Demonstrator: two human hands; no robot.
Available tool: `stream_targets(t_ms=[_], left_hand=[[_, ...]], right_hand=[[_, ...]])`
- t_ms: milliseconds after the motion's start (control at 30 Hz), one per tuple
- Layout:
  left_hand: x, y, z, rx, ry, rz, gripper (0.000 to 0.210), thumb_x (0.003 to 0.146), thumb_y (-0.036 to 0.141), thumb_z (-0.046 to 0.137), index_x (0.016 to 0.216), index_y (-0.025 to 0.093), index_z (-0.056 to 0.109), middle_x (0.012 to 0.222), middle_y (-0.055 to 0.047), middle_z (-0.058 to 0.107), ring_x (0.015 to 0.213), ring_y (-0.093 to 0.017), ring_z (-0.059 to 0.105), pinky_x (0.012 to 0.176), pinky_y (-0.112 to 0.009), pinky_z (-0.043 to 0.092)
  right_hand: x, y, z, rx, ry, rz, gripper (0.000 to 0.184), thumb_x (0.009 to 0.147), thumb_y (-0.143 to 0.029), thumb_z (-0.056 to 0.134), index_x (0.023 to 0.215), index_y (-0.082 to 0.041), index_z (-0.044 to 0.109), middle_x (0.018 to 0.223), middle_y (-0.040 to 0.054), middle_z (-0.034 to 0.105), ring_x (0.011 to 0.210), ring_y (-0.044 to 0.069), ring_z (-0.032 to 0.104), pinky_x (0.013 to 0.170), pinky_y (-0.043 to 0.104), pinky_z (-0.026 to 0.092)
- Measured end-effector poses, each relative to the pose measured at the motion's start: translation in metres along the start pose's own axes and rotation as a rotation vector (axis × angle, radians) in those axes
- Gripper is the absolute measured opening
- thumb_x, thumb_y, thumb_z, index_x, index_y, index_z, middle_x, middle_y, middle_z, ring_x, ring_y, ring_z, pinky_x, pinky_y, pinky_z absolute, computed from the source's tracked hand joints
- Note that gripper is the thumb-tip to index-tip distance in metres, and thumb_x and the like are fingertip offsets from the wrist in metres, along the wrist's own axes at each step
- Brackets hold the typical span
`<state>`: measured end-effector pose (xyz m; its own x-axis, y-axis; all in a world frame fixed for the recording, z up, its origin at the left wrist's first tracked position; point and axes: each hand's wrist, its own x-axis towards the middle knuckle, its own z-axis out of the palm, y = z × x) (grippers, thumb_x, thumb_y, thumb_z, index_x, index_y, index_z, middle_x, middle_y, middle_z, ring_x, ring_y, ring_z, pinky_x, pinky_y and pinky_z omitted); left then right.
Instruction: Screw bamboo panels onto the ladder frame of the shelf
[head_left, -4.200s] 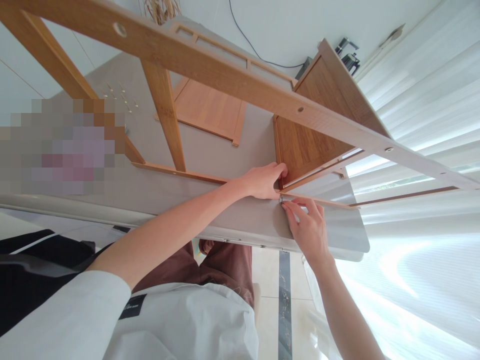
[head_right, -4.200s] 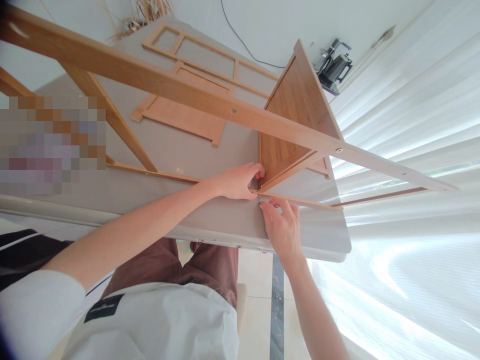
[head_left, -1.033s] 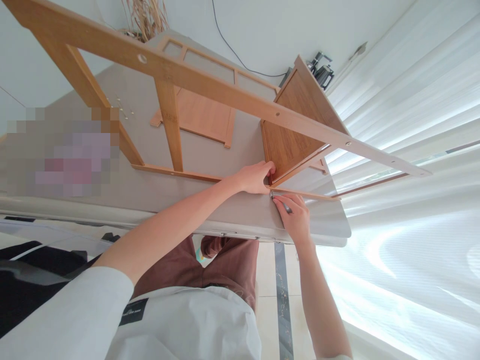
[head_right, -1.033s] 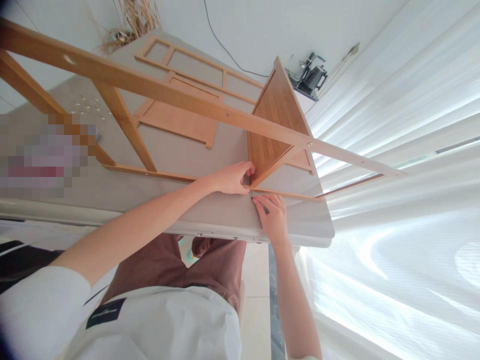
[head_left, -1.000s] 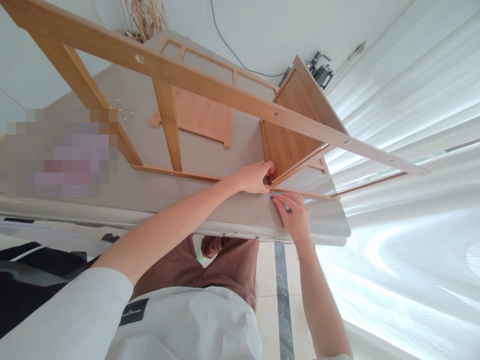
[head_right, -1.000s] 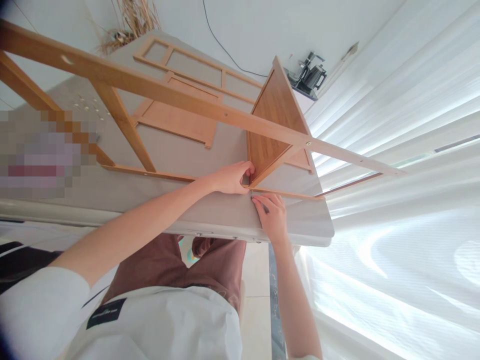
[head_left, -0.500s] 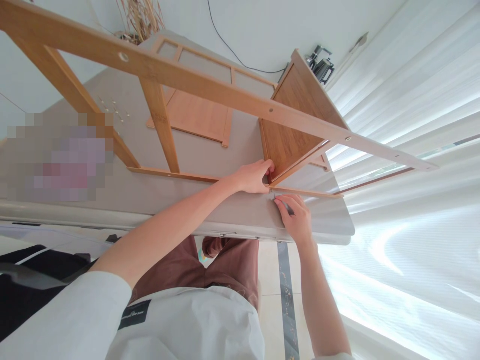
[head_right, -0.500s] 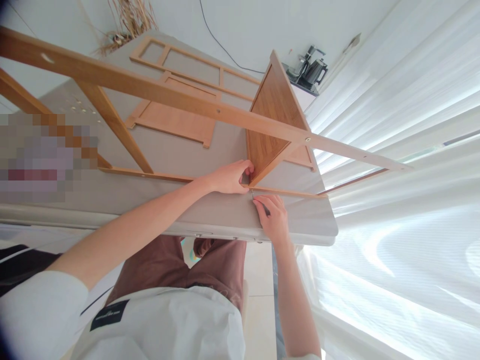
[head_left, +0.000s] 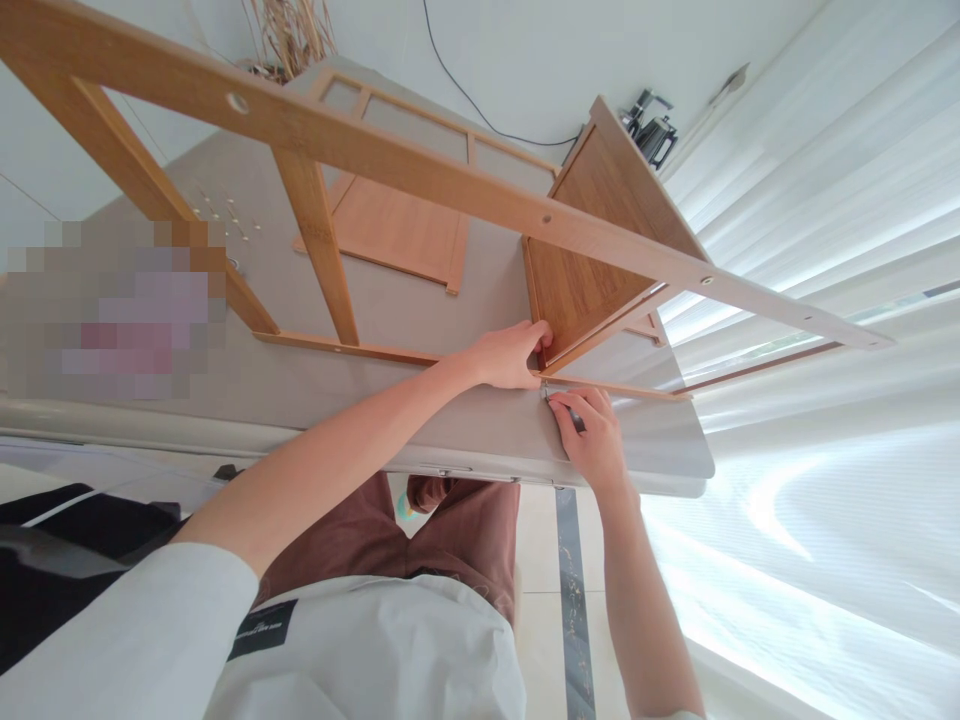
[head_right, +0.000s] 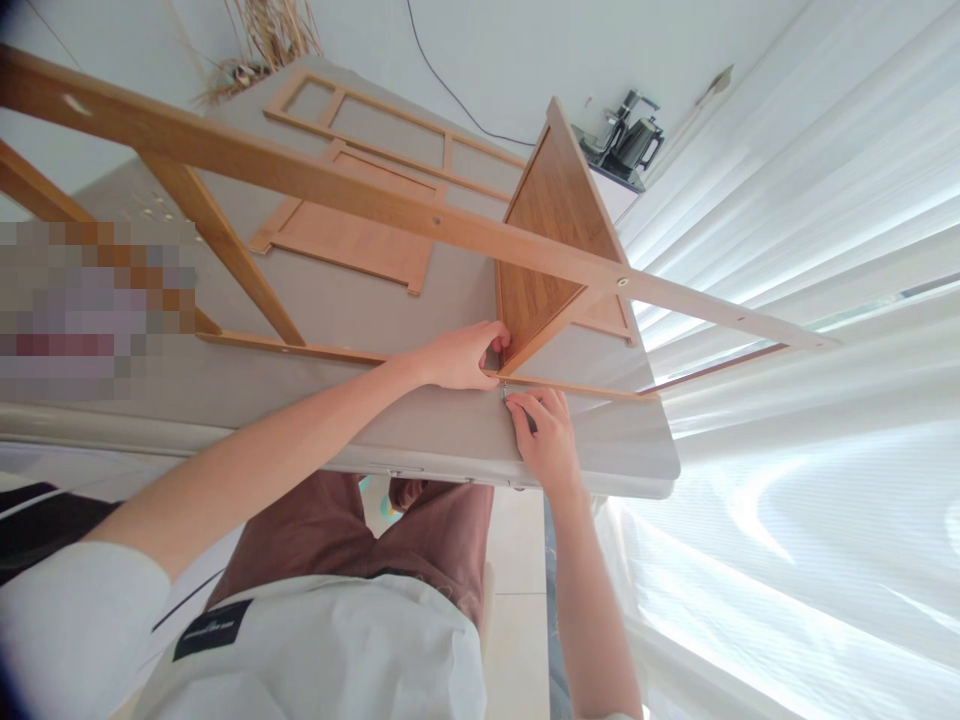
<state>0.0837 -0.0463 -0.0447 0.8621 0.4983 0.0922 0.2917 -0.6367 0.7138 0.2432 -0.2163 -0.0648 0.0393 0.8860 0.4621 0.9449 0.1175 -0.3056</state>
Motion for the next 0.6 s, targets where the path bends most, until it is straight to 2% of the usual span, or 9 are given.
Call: stream_targets(t_ms=[600], left_hand=[[-0.0007, -0.001, 0.0005, -0.015, 0.006, 0.004, 0.05, 0.071, 0.034, 0.068, 0.115, 0.023, 0.046, 0.123, -0.006, 0.06, 0.099, -0.022, 0.063, 0.078, -0.033, 0.049]], right_hand=[[0.0012, 0.0005, 0.0016, -0.029, 0.0, -0.008, 0.021, 0.099, -0.027, 0.051, 0.1, -0.026, 0.072, 0.096, 0.0074, 0.062, 0.095, 0.022, 0.056, 0.086, 0.039, 0.051]])
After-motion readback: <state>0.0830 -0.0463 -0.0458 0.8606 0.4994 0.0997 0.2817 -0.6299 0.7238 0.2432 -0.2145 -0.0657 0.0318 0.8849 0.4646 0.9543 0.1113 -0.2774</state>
